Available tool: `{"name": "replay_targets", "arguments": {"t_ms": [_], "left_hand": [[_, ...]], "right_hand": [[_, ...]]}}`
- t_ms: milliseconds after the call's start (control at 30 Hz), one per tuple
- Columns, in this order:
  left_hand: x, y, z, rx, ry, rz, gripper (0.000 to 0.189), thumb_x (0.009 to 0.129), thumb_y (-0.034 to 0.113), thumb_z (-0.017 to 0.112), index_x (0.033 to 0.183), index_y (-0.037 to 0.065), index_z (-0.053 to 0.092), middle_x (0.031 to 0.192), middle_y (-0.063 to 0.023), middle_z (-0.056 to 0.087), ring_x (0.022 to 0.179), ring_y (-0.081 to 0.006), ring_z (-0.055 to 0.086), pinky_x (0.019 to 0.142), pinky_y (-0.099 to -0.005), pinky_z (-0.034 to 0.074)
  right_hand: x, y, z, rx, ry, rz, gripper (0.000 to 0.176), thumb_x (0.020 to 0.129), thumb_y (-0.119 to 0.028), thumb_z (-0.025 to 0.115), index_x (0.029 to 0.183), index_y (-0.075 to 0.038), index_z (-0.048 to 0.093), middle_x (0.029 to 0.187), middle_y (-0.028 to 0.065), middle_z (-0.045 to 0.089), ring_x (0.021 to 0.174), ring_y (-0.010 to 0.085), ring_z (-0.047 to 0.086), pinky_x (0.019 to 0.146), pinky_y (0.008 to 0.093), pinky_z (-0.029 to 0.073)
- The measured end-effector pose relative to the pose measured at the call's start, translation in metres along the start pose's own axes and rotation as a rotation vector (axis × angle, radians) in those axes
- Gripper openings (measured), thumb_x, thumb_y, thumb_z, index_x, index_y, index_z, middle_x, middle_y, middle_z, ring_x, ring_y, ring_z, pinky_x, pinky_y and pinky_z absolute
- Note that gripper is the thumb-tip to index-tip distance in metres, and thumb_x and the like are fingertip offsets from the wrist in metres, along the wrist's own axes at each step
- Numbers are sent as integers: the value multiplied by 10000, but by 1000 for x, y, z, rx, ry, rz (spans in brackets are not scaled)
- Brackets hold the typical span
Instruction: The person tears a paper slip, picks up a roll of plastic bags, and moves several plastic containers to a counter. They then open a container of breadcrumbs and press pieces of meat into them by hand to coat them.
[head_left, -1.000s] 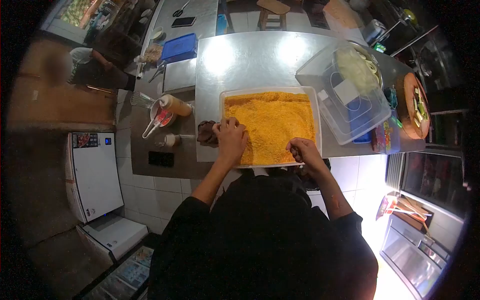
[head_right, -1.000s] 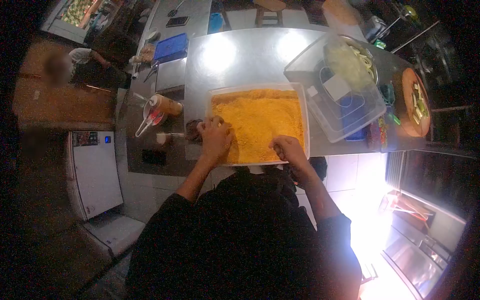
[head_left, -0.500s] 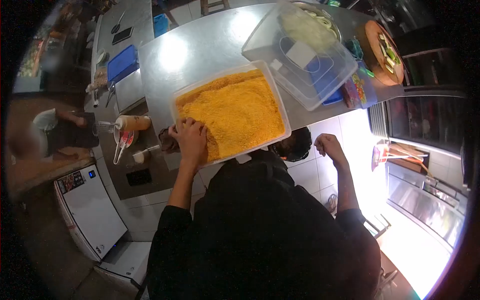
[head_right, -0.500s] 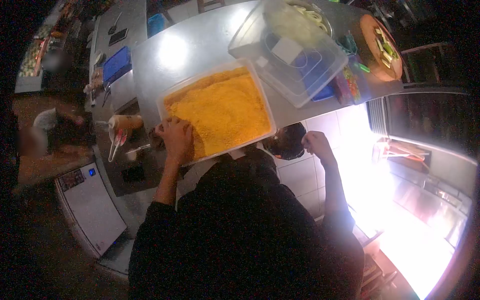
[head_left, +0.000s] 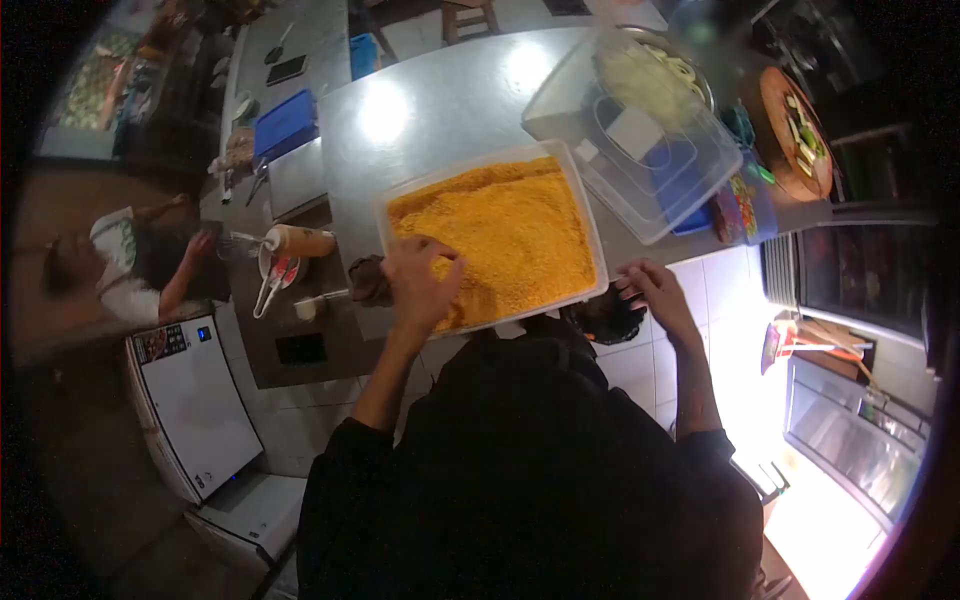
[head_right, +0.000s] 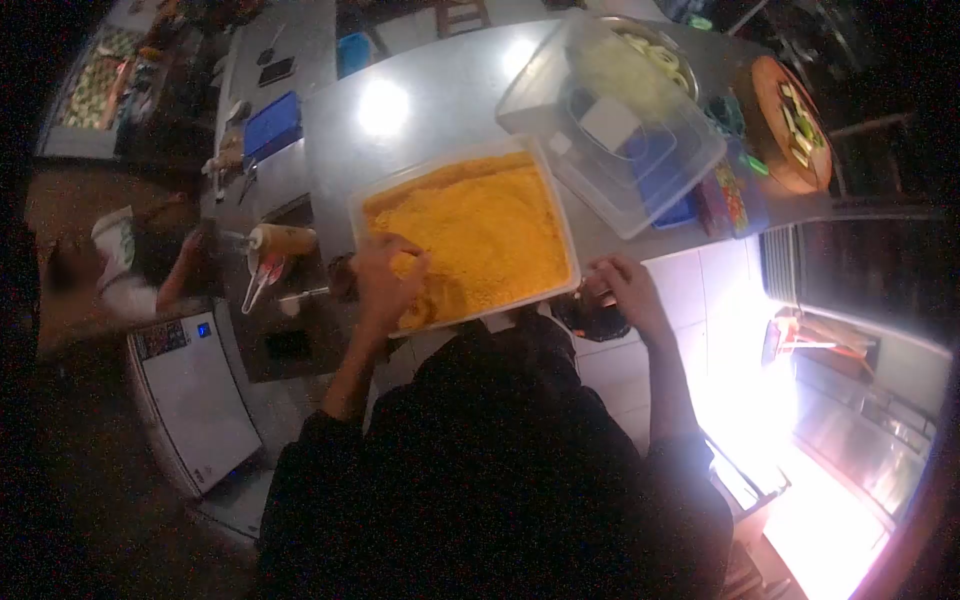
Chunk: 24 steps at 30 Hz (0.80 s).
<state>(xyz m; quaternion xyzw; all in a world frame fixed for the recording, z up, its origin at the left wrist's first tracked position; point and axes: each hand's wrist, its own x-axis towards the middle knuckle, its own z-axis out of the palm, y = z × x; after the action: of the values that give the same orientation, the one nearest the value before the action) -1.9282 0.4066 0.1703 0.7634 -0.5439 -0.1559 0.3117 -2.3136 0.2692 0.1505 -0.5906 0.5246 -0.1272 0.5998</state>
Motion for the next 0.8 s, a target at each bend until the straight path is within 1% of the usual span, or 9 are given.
{"name": "replay_targets", "arguments": {"t_ms": [100,133,200,300,333,467,533,633,800], "left_hand": [[1,29,14,-132,19,117,136,805,224,788,854,100,759,1034,-77,676,1072,-311,595,961,-494,396],[-1,37,21,-138,25,163,133,807,221,784,850,98,758,1038,-76,672,1085,-309,590,970,-497,391],[-5,52,31,-82,33,266,142,808,209,786,903,106,763,1052,-83,666,1111,-307,583,971,-499,402],[-9,66,38,-26,24,322,201,815,201,785,999,124,765,1086,-80,654,1139,-313,569,981,-504,400],[-9,68,36,-42,-6,334,227,822,201,778,1037,131,761,1109,-70,644,1155,-318,554,999,-510,383],[-8,56,21,-52,81,249,280,833,187,755,1107,130,743,1102,-67,659,1138,-317,563,990,-501,378],[-1,26,23,254,189,103,284,845,176,727,1123,118,733,1102,-57,675,1171,-305,551,997,-512,354],[19,-29,15,518,209,115,161,821,134,706,976,93,714,1033,-58,650,1170,-280,544,975,-522,332],[40,-103,28,763,197,194,79,810,58,671,872,104,693,991,-72,662,1206,-272,534,1043,-558,233]], "right_hand": [[7,-54,49,376,-337,100,396,1082,-325,522,1258,6,648,1026,103,721,929,186,705,884,342,577],[9,-67,69,365,-364,90,396,1082,-325,522,1258,6,648,1026,103,721,929,186,705,884,342,577],[12,-89,102,707,-434,208,406,1093,-337,488,1240,12,634,1046,102,716,940,195,700,897,365,562],[49,-38,134,952,-436,247,377,1098,-340,471,1180,-12,637,1022,94,710,922,198,689,851,366,555],[45,-54,141,946,-378,288,331,1098,-324,468,1099,-44,646,984,80,699,883,196,678,806,360,543],[52,-54,138,811,-361,321,312,1090,-290,474,1043,-41,657,910,62,679,811,168,650,746,318,518],[53,-51,126,682,-389,283,306,1073,-268,485,965,-43,662,814,35,632,715,136,588,662,277,464],[45,-54,118,637,-293,268,312,1050,-296,521,886,-59,640,743,5,599,608,115,518,563,254,405],[36,-47,107,641,-287,253,322,1047,-309,523,921,-40,650,753,15,579,657,123,526,605,267,418]]}}
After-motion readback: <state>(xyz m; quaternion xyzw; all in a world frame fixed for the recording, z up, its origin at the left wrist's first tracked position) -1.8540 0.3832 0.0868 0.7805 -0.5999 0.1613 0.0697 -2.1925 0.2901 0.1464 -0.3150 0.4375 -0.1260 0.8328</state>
